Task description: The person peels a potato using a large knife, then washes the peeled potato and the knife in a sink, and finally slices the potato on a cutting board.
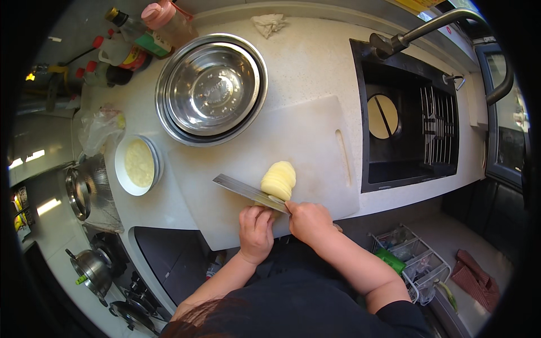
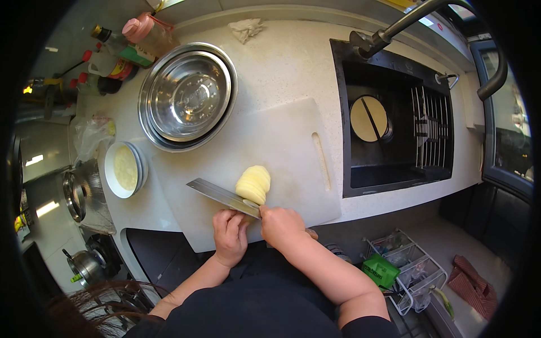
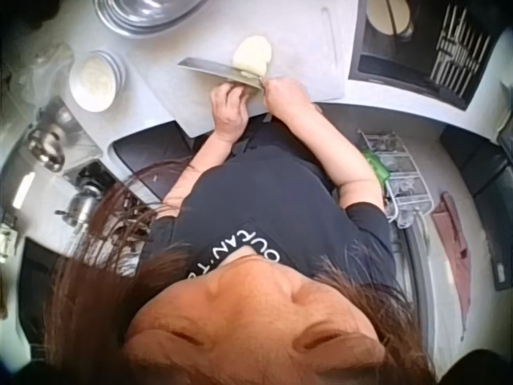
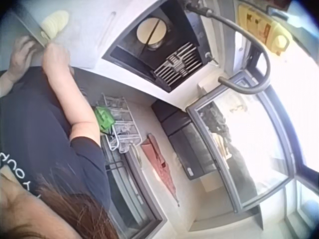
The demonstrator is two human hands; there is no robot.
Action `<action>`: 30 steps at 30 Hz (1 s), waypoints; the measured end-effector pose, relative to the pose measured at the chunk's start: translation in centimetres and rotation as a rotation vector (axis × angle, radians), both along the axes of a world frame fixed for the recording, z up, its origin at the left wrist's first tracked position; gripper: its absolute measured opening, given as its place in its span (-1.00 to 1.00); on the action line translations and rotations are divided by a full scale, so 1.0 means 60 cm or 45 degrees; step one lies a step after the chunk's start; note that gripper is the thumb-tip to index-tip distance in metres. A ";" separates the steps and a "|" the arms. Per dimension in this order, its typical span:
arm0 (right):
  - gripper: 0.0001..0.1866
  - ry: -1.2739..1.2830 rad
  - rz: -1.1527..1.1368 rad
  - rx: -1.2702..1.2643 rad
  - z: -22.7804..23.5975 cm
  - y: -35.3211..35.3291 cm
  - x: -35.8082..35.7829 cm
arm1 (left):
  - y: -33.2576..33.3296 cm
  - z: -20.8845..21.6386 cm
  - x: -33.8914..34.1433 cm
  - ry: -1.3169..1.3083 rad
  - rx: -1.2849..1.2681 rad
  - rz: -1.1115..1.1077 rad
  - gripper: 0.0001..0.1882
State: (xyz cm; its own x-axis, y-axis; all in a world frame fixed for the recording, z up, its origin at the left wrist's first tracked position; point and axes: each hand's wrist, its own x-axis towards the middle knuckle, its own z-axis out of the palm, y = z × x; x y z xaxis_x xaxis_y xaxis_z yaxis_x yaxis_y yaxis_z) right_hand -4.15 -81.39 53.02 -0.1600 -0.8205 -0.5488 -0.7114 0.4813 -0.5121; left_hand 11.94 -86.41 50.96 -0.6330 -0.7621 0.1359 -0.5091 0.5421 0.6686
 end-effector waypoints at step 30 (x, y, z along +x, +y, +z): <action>-0.65 0.116 -0.008 -0.272 0.077 0.072 -0.010 | 0.013 -0.027 0.025 -0.048 -0.040 -0.043 -0.51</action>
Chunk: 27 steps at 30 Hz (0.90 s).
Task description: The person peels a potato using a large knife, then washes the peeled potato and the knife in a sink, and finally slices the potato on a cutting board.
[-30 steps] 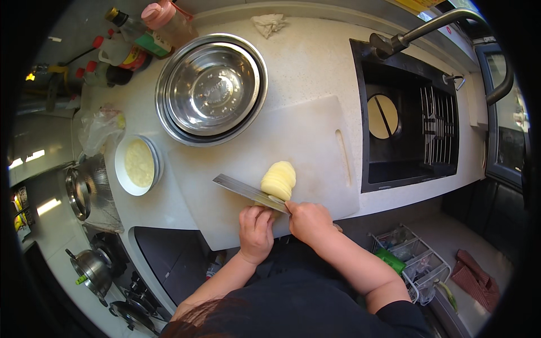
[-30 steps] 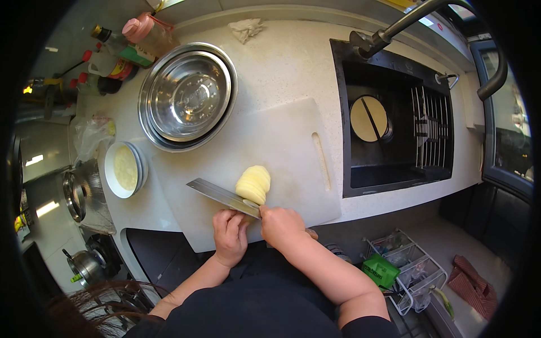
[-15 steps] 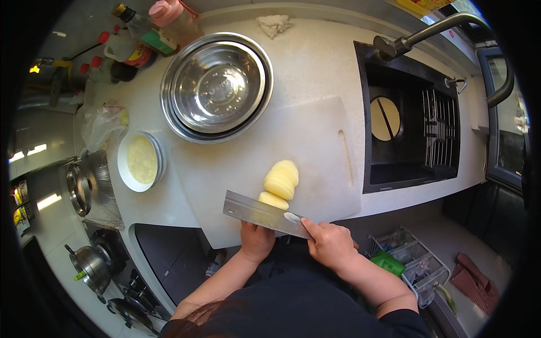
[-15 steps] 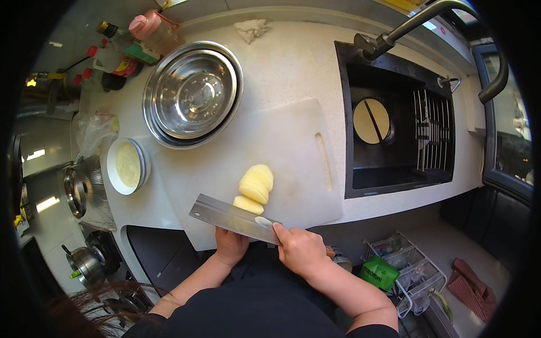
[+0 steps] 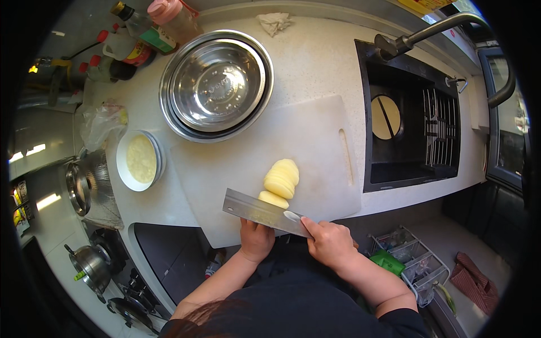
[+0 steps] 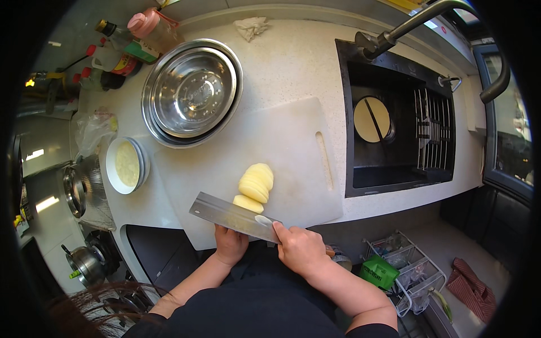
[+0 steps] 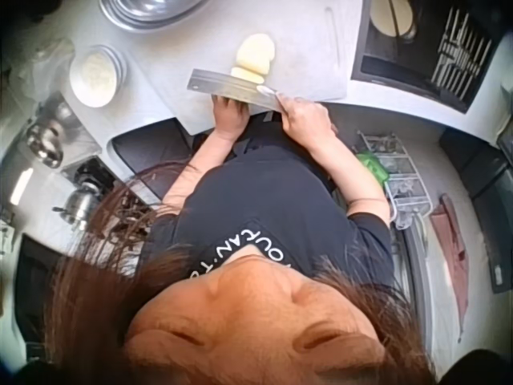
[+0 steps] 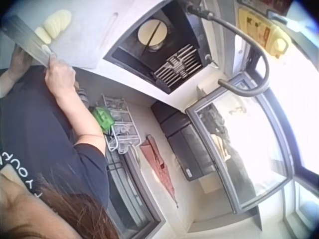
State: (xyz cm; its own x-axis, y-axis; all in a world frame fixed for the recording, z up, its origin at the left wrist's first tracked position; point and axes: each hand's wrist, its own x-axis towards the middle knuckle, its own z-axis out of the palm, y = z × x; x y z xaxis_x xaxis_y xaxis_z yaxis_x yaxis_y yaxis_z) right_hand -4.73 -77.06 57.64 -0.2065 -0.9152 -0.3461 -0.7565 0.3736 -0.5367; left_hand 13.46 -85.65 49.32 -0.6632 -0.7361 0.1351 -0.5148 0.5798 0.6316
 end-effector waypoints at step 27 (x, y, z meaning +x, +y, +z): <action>-0.79 -0.010 0.082 0.237 0.004 -0.009 -0.013 | -0.014 0.018 -0.012 0.020 0.049 0.035 -0.63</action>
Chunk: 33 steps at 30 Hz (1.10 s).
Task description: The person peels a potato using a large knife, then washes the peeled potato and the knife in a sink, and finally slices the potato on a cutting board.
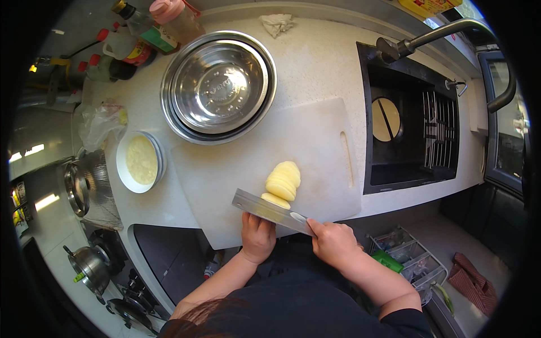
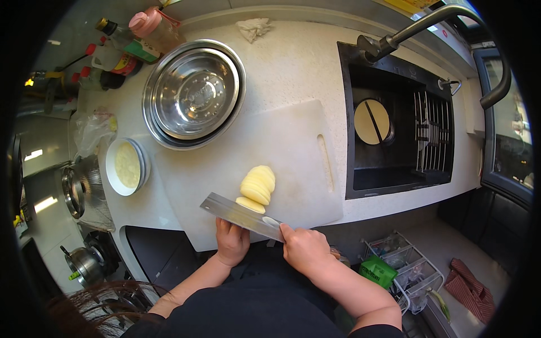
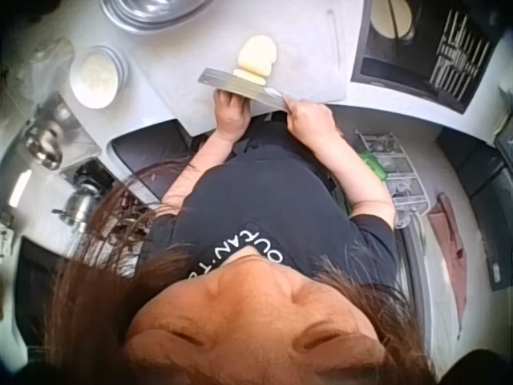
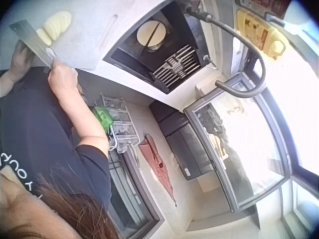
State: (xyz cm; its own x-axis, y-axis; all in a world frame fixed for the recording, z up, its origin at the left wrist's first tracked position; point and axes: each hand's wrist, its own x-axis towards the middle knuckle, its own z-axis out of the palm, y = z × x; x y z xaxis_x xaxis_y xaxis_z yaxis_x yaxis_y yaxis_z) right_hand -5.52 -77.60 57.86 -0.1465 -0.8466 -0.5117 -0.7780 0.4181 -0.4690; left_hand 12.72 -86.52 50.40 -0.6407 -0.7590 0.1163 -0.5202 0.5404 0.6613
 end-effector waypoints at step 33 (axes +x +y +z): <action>-0.63 0.049 -0.064 -0.266 -0.005 0.020 0.017 | 0.018 -0.030 0.019 0.049 -0.002 -0.009 -0.54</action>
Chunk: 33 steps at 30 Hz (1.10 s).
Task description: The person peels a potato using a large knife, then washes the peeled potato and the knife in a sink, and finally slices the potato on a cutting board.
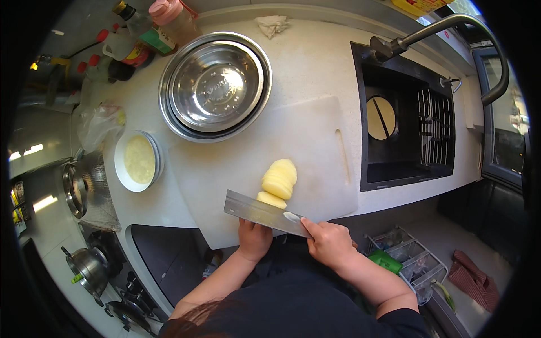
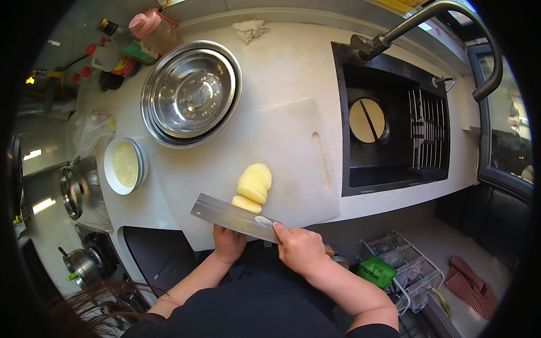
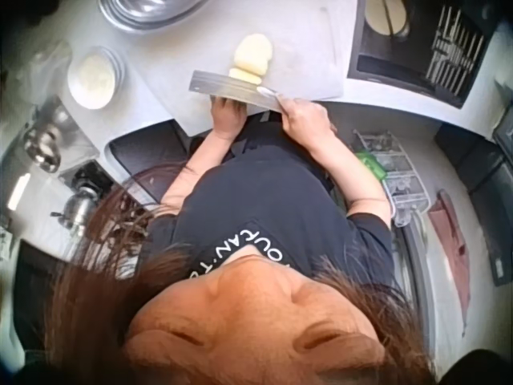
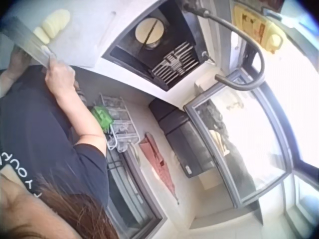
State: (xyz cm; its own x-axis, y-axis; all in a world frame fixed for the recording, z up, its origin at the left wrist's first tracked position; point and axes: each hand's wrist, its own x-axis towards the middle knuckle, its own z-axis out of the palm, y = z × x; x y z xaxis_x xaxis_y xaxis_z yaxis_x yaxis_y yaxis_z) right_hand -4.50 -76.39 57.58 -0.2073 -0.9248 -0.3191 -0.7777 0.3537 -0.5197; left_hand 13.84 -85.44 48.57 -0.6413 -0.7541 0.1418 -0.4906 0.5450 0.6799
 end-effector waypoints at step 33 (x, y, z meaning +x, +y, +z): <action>-0.81 -0.132 -0.027 0.289 -0.020 -0.056 0.010 | -0.022 0.035 -0.026 0.040 -0.039 0.050 -0.65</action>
